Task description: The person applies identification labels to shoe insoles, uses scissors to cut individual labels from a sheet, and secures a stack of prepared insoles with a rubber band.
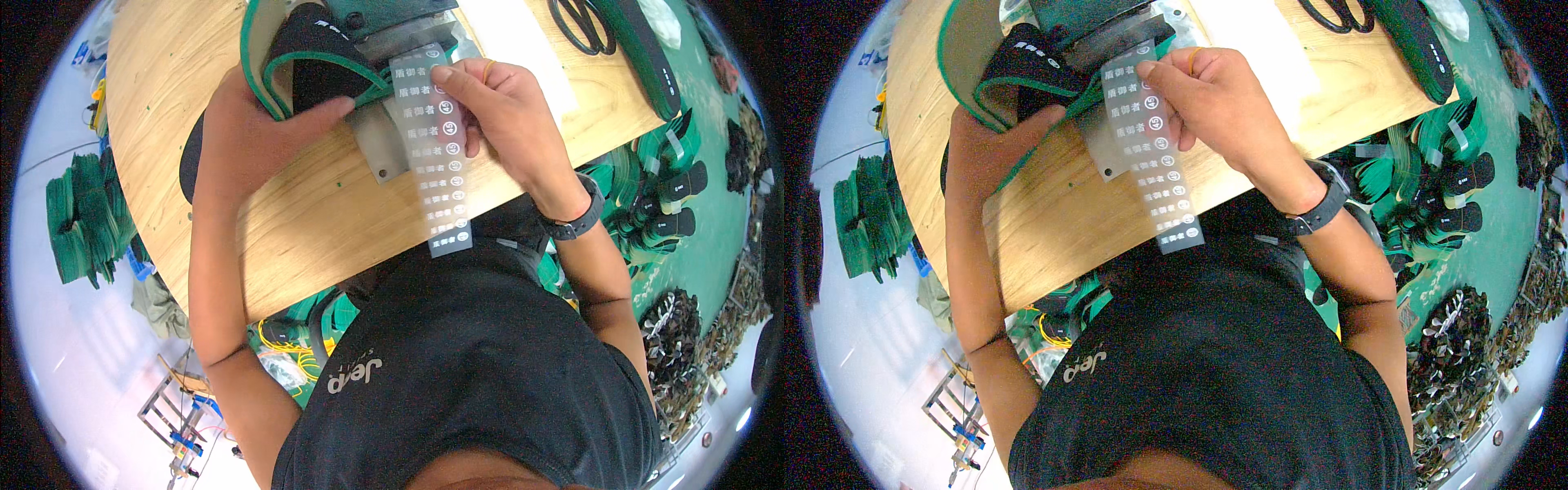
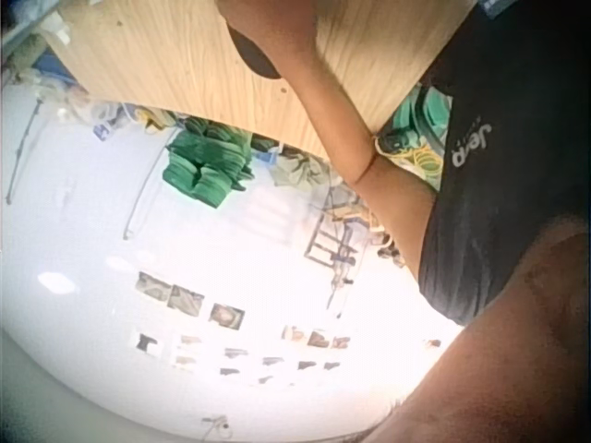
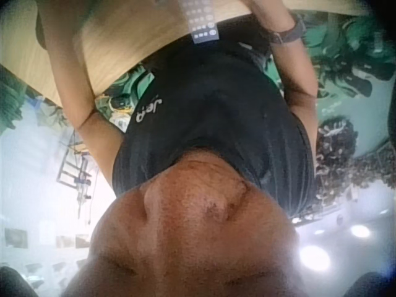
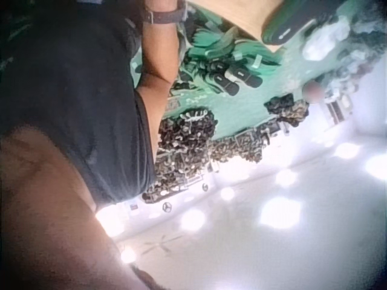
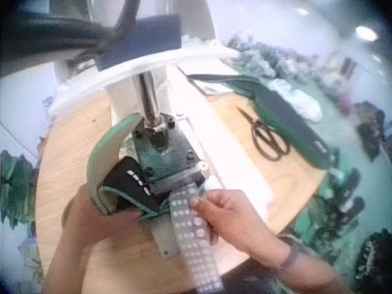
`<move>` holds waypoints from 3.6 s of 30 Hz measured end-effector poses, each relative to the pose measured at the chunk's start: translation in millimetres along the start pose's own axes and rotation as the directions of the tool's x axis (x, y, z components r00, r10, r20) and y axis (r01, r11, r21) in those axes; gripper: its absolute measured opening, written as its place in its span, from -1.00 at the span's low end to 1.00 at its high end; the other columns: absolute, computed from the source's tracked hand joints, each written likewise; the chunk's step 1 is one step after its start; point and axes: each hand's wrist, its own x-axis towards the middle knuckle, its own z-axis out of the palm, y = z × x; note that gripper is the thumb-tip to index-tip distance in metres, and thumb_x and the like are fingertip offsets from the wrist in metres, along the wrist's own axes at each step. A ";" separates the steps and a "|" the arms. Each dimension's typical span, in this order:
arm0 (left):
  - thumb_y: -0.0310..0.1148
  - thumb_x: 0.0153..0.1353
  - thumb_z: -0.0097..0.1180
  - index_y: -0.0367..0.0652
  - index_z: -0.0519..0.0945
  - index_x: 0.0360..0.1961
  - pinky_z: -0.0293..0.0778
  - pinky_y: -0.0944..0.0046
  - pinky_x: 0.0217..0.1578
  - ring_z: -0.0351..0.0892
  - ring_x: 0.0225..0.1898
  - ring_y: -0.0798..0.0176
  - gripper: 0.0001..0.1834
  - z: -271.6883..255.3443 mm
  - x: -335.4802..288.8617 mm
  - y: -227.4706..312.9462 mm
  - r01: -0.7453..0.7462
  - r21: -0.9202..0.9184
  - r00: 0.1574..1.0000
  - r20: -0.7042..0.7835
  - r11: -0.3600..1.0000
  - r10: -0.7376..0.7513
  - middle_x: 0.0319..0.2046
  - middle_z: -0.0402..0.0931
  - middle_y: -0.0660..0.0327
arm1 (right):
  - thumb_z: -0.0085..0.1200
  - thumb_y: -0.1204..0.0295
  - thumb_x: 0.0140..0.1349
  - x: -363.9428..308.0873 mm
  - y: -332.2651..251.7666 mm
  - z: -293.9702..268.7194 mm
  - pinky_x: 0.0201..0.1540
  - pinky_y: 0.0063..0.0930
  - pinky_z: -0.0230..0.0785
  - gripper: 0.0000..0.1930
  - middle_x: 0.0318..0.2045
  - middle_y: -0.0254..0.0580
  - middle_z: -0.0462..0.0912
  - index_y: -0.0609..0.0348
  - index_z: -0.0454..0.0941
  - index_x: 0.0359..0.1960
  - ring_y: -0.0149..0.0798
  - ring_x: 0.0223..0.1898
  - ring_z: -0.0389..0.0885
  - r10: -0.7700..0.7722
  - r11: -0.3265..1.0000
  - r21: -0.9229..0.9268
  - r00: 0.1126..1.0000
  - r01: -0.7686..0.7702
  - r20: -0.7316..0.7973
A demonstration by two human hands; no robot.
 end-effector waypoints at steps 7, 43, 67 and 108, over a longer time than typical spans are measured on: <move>-0.25 -0.20 0.42 -0.18 0.59 -0.21 0.48 0.18 -0.22 0.60 -0.26 0.00 -0.52 1.4 4.0 7.1 -0.061 0.115 0.998 0.013 0.991 0.060 -0.33 0.62 0.06 | 0.01 0.28 0.27 -0.2 2.7 -2.4 -0.70 -0.69 0.25 -0.68 -0.71 -0.33 0.52 0.20 0.47 -0.60 -0.54 -0.72 0.43 -0.042 0.998 0.051 0.999 0.043 -0.015; -0.44 0.03 0.12 -0.29 0.54 -0.40 0.35 0.41 -0.38 0.41 -0.44 0.46 -0.87 -21.6 -4.4 -8.7 0.053 -0.301 0.936 -0.318 0.952 -0.153 -0.49 0.50 0.34 | -0.01 0.32 0.28 -6.7 6.6 -0.2 -0.67 -0.71 0.23 -0.69 -0.71 -0.35 0.52 0.24 0.51 -0.59 -0.57 -0.72 0.40 -0.085 0.990 -0.117 0.993 0.075 -0.079; -0.33 -0.13 0.44 -0.25 0.50 -0.02 0.43 0.26 0.01 0.53 -0.06 0.30 -0.39 4.0 -3.3 9.6 0.133 0.099 0.988 0.063 0.986 -0.140 -0.11 0.58 0.17 | -0.03 0.07 0.29 -9.9 -1.6 5.7 -0.75 -0.70 0.20 -0.52 -0.76 -0.32 0.49 0.20 0.47 -0.65 -0.52 -0.78 0.42 -0.014 1.000 -0.006 0.996 0.014 -0.092; -0.45 0.00 0.13 -0.31 0.55 -0.35 0.39 0.36 -0.29 0.46 -0.38 0.40 -0.82 -23.3 -11.3 -15.5 -0.022 -0.351 0.919 -0.375 0.936 -0.119 -0.42 0.52 0.29 | 0.01 0.39 0.28 -3.6 6.3 -4.7 -0.58 -0.71 0.30 -0.81 -0.56 -0.32 0.57 0.27 0.54 -0.42 -0.54 -0.61 0.48 0.007 0.981 0.193 1.000 -0.005 -0.009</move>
